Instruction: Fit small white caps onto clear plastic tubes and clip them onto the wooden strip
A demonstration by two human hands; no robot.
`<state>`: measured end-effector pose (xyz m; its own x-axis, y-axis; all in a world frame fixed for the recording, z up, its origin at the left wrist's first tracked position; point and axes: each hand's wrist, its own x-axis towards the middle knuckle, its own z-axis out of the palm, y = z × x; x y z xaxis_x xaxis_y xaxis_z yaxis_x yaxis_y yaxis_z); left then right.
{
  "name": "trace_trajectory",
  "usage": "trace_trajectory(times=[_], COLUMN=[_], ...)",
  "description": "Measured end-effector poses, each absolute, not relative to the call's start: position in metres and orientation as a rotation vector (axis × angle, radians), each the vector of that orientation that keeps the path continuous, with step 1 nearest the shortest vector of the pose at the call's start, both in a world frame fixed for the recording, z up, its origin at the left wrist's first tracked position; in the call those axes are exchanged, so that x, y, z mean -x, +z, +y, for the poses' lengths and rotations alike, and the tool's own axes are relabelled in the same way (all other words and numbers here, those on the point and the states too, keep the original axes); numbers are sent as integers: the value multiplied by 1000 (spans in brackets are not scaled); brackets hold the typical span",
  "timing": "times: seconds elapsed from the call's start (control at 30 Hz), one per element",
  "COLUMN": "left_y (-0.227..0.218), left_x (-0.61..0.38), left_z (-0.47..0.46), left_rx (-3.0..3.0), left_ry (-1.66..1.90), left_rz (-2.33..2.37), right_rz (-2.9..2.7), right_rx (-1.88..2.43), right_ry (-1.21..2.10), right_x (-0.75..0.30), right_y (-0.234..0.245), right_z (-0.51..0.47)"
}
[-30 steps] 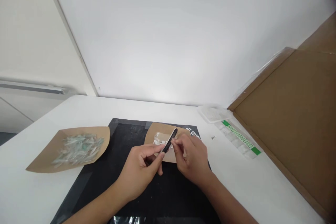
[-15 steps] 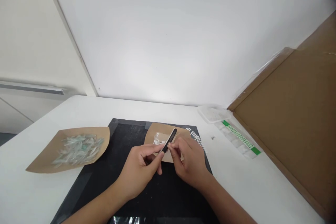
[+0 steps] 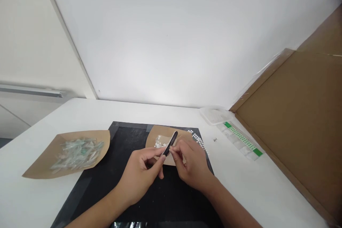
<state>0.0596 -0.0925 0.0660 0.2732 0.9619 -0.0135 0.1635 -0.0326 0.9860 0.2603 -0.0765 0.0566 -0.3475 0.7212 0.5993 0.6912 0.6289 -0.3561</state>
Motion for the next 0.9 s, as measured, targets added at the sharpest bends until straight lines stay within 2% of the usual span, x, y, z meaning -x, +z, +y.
trace_trajectory(times=[0.17,0.33,0.53,0.9], left_y=[64,63,63,58], left_x=[-60,-60,-59,-58], left_z=[-93,-93,-92,-92], left_rx=[-1445,-1489,-1582,-1567], left_ry=[934,933,1037,1105], left_rz=[1099,1127,1111,1073], right_rz=[-1990,-2124,-2025,-1979], right_rx=[1162,1156,1180,1192], right_ry=[-26,104,55,282], right_x=[-260,-263,-262,-266], right_y=[55,60,59,61], right_z=[-75,-75,-76,-77])
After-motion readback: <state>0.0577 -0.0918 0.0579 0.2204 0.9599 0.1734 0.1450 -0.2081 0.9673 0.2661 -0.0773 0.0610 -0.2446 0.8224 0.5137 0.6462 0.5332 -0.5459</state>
